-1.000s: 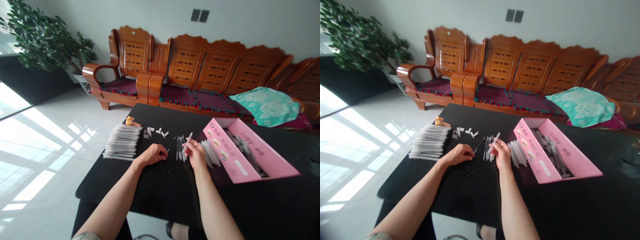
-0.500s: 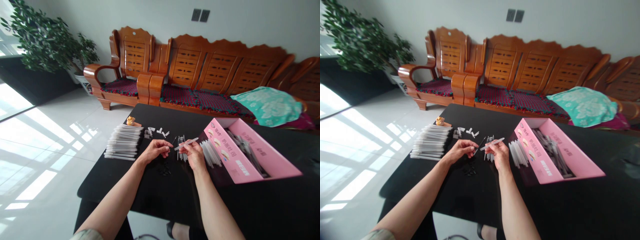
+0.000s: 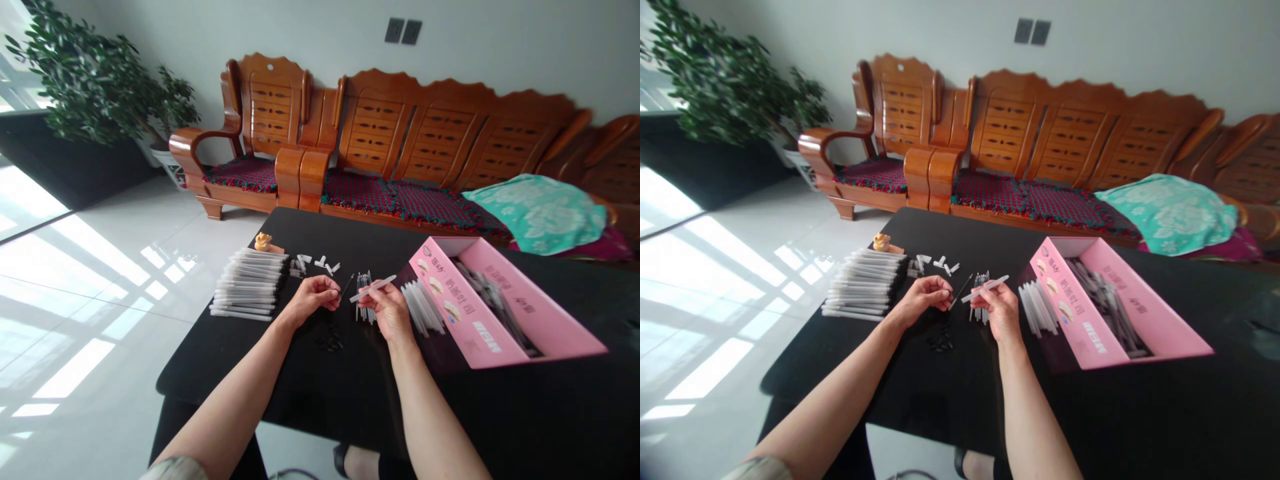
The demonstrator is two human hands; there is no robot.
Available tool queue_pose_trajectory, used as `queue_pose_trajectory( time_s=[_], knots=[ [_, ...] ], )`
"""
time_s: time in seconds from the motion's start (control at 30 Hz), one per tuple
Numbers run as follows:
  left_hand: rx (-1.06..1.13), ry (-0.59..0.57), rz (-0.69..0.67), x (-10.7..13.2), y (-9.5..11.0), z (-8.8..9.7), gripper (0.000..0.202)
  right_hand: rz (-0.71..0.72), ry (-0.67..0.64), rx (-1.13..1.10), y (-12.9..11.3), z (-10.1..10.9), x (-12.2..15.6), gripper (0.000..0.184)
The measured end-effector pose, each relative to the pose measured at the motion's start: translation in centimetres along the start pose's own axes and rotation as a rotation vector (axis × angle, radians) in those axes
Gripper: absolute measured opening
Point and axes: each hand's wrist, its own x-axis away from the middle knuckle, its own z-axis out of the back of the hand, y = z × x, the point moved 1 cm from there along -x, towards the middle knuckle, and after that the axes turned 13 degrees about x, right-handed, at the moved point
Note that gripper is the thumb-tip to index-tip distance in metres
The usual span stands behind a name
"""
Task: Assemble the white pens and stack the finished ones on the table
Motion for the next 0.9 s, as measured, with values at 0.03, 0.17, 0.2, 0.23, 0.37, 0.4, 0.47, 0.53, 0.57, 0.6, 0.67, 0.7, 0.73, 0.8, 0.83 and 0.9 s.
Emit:
queue_pose_trajectory(
  time_s=[0.03,0.17,0.2,0.23,0.37,0.4,0.47,0.53,0.57,0.6,0.67,0.7,0.73,0.8,0.83,0.9],
  knots=[
    [-0.039,0.018,-0.01,0.0,0.1,0.1,0.03,0.0,-0.001,0.004,0.0,0.0,0.0,0.023],
    [-0.463,0.154,-0.107,0.0,0.5,0.5,0.016,0.002,0.004,0.027,0.1,0.0,0.0,0.023],
    [-0.603,0.184,-0.144,0.0,0.6,0.5,0.014,0.002,0.004,0.031,0.1,0.0,0.0,0.023],
    [-0.723,0.204,-0.179,0.1,0.6,0.5,0.013,0.003,0.005,0.035,0.1,0.0,0.0,0.023],
    [-0.917,0.175,-0.224,0.0,0.2,0.4,0.012,0.008,0.025,0.036,0.1,0.2,0.0,0.022],
    [-0.935,0.163,-0.217,0.0,0.1,0.4,0.012,0.01,0.037,0.034,0.1,0.3,-0.1,0.022],
    [-0.997,0.164,-0.225,0.1,0.1,0.3,0.012,0.012,0.059,0.033,0.1,0.5,-0.2,0.023],
    [-1.081,0.179,-0.269,0.2,0.2,0.0,0.013,0.013,0.077,0.034,0.2,0.5,-0.2,0.024],
    [-1.119,0.175,-0.291,0.3,0.2,-0.2,0.014,0.011,0.083,0.037,0.2,0.5,-0.3,0.024],
    [-1.153,0.159,-0.301,0.4,0.3,-0.4,0.013,0.009,0.085,0.039,0.2,0.5,-0.3,0.024],
    [-1.215,0.115,-0.276,0.5,0.2,-0.9,0.011,0.003,0.082,0.042,0.3,0.4,-0.3,0.025],
    [-1.247,0.097,-0.251,0.5,0.1,-1.2,0.011,0.001,0.081,0.042,0.3,0.4,-0.3,0.025],
    [-1.279,0.087,-0.224,0.5,-0.1,-1.4,0.01,0.001,0.08,0.042,0.3,0.4,-0.3,0.025],
    [-1.336,0.08,-0.183,0.5,-0.4,-1.8,0.009,0.001,0.08,0.043,0.3,0.4,-0.3,0.025],
    [-1.356,0.083,-0.17,0.4,-0.6,-2.0,0.009,0.0,0.081,0.045,0.3,0.4,-0.3,0.025],
    [-1.382,0.099,-0.155,0.3,-0.9,-2.2,0.013,-0.002,0.082,0.046,0.3,0.4,-0.2,0.025]
  ],
)
